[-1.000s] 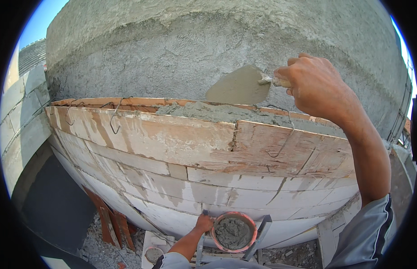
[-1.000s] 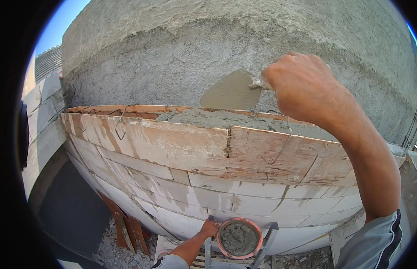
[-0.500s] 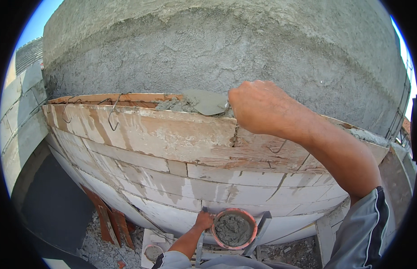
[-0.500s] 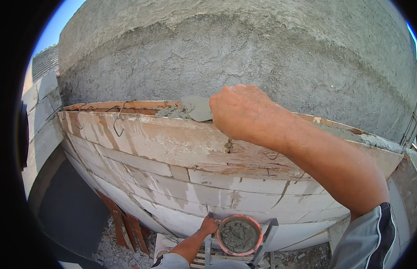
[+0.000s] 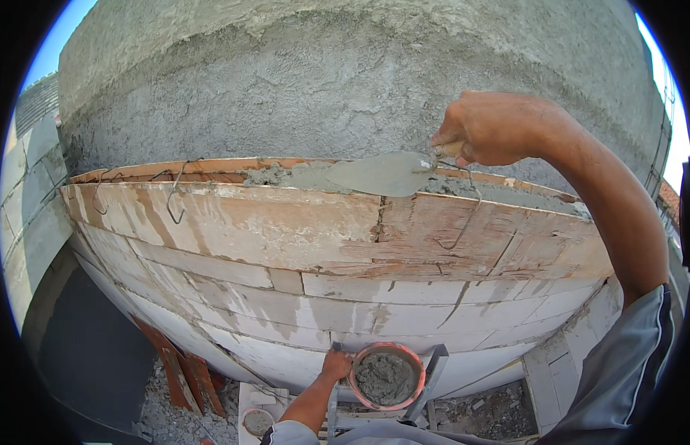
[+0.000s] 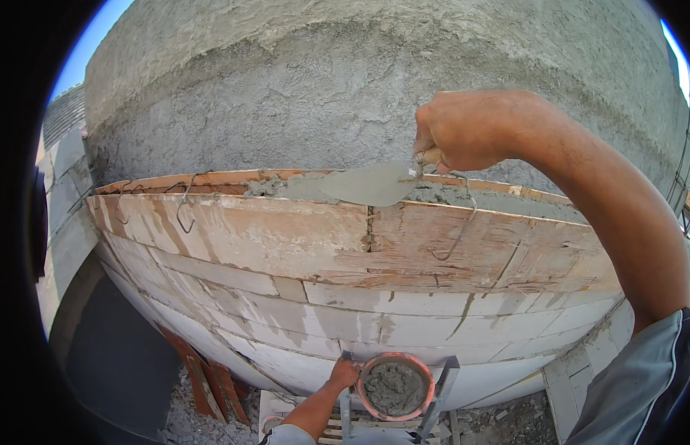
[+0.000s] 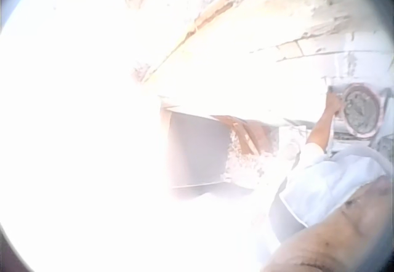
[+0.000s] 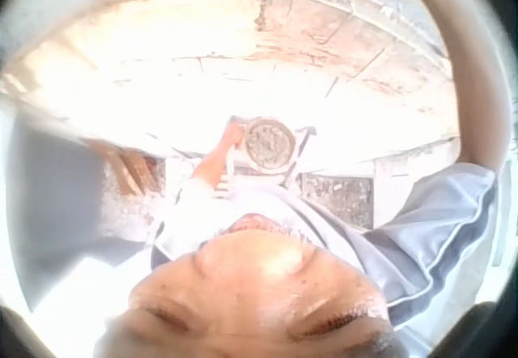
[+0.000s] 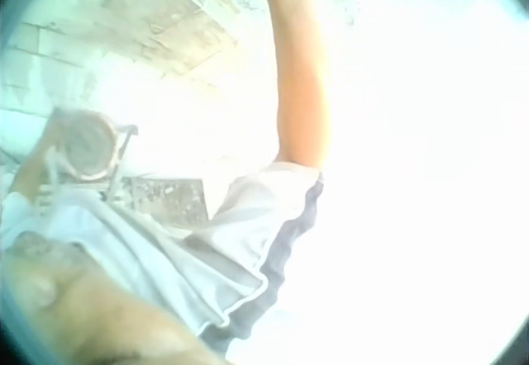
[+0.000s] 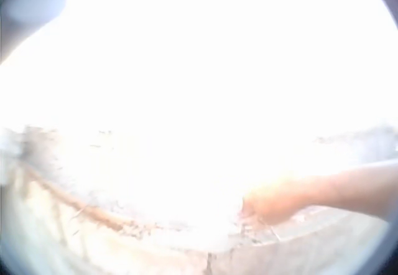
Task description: The person smooths cement mixture in a wall formwork using a trowel, moves a ladder, and scoops additional cement mixture from a bucket with the trowel to spread along the formwork.
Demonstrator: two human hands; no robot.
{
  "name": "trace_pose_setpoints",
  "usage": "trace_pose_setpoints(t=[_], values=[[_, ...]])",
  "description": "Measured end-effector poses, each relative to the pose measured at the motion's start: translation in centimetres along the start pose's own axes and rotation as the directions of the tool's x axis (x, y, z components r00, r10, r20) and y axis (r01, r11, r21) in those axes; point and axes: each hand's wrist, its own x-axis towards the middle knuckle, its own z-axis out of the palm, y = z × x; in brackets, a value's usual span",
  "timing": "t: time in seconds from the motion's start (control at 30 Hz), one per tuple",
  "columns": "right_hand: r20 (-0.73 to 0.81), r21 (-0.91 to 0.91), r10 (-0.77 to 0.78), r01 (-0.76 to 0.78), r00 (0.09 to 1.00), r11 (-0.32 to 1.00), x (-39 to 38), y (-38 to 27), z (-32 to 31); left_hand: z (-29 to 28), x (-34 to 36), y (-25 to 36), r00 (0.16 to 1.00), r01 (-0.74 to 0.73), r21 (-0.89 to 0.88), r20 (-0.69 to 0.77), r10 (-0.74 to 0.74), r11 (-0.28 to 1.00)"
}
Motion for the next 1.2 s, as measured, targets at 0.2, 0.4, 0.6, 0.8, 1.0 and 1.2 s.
trace_pose_setpoints(t=[0.2,0.4,0.6,0.8,1.0,1.2], values=[[0.017,0.108,0.136,-0.137,0.991,0.985,-4.4,7.2,2.7,1.3,0.5,-0.9,0.997,-0.035,0.011,-0.074,0.035,0.999],[0.000,0.051,0.145,-0.145,0.989,0.988,-8.1,9.0,0.9,0.4,0.2,-0.4,0.999,-0.050,0.085,0.015,0.048,0.995],[-0.310,0.138,0.028,0.016,0.950,0.990,-4.5,5.9,2.7,0.7,0.1,-0.7,0.998,-0.048,0.108,-0.035,0.052,0.993],[-0.598,-0.522,-0.451,0.104,0.663,0.846,1.4,0.5,5.6,0.8,0.3,-0.7,0.998,-0.056,0.101,0.010,0.055,0.993],[-0.613,-0.520,-0.412,0.049,0.675,0.853,2.2,-1.2,4.6,0.7,0.2,-0.3,0.999,-0.045,0.100,0.011,0.044,0.994],[-0.754,-0.459,-0.362,-0.045,0.548,0.887,2.2,0.4,2.6,0.5,0.2,-0.2,0.999,0.007,0.023,-0.033,-0.007,1.000]])
